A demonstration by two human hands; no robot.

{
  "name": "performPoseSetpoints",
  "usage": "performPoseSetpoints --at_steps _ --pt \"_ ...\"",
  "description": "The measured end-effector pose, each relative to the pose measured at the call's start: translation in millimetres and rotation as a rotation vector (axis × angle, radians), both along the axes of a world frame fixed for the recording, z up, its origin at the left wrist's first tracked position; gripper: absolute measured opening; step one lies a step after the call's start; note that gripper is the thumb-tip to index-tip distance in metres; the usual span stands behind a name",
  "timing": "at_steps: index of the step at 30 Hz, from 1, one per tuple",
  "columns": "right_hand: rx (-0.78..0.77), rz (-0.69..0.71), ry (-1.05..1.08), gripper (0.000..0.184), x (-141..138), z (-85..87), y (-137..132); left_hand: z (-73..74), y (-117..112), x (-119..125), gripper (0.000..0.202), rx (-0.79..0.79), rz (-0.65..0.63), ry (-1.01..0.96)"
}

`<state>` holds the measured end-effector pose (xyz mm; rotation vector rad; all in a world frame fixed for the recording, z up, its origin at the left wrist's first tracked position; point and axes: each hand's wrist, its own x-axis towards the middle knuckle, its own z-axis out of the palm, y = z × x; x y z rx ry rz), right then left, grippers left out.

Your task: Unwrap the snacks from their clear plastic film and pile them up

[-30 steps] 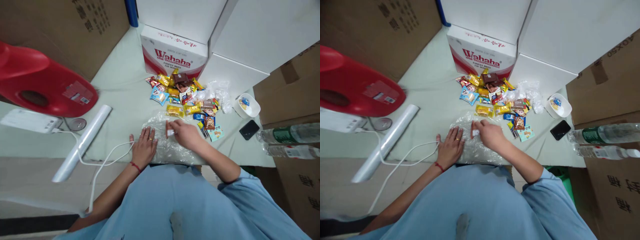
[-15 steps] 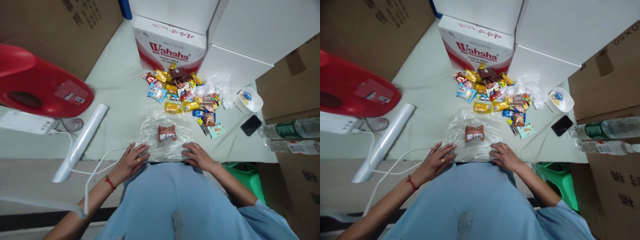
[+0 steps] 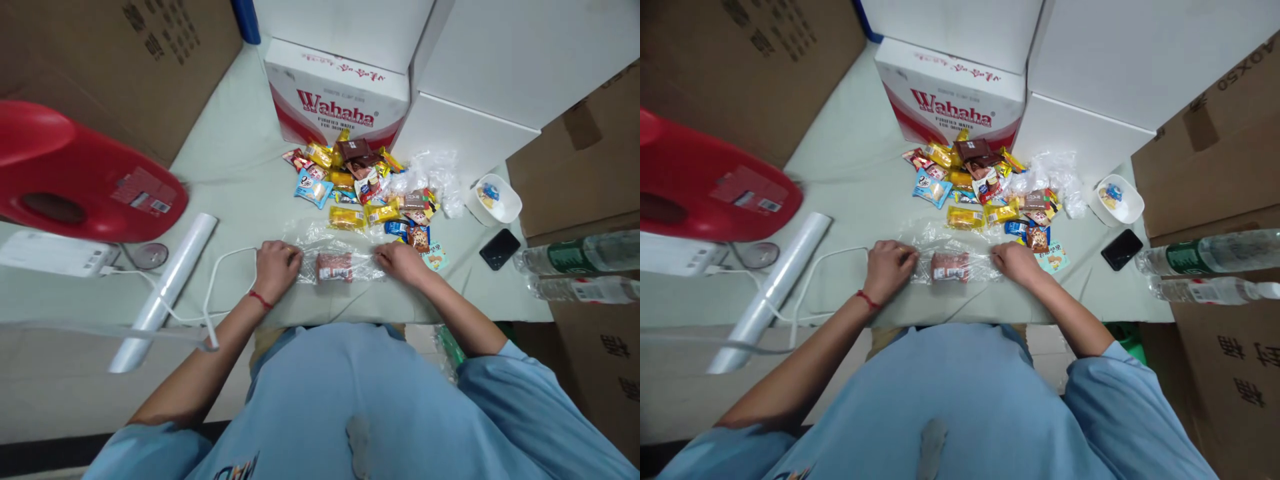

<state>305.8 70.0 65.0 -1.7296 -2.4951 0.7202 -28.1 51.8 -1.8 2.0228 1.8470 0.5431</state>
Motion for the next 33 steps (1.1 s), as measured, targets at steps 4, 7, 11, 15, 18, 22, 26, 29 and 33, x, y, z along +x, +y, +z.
performPoseSetpoints --at_steps 4,7,11,15,18,22,26,29,33 --pt "0.183 0.091 -0.127 0.031 -31.8 19.6 31.3 -7.0 0.8 5.3 0.037 0.077 0.101 -0.013" --pt "0.252 0.199 -0.102 0.037 -69.2 15.6 57.6 -10.3 -1.9 7.1 0.053 0.139 0.184 -0.024" --pt "0.18 0.189 -0.166 0.051 -105.7 -7.9 89.1 -17.0 -2.5 8.9 0.047 0.135 0.229 -0.006" --pt "0.156 0.273 -0.168 0.038 -111.8 -14.9 106.0 -20.0 -0.6 9.8 0.024 0.127 0.208 -0.07" --pt "0.142 0.365 -0.194 0.044 -110.4 -9.7 108.3 -20.9 1.9 8.6 0.01 0.145 0.162 -0.173" --pt "0.074 0.375 -0.334 0.05 -114.1 -6.1 108.3 -25.2 2.9 4.9 0.004 0.168 0.128 -0.3" --pt "0.082 0.347 -0.388 0.042 -118.4 -4.8 113.6 -30.2 1.2 3.4 0.018 0.226 0.225 -0.379" --pt "0.15 0.493 -0.283 0.022 -118.9 2.0 115.6 -31.5 0.8 5.7 0.052 0.251 0.259 -0.378" --pt "0.163 0.547 -0.217 0.022 -116.2 19.1 102.1 -32.1 2.0 9.4 0.067 0.213 0.285 -0.328"
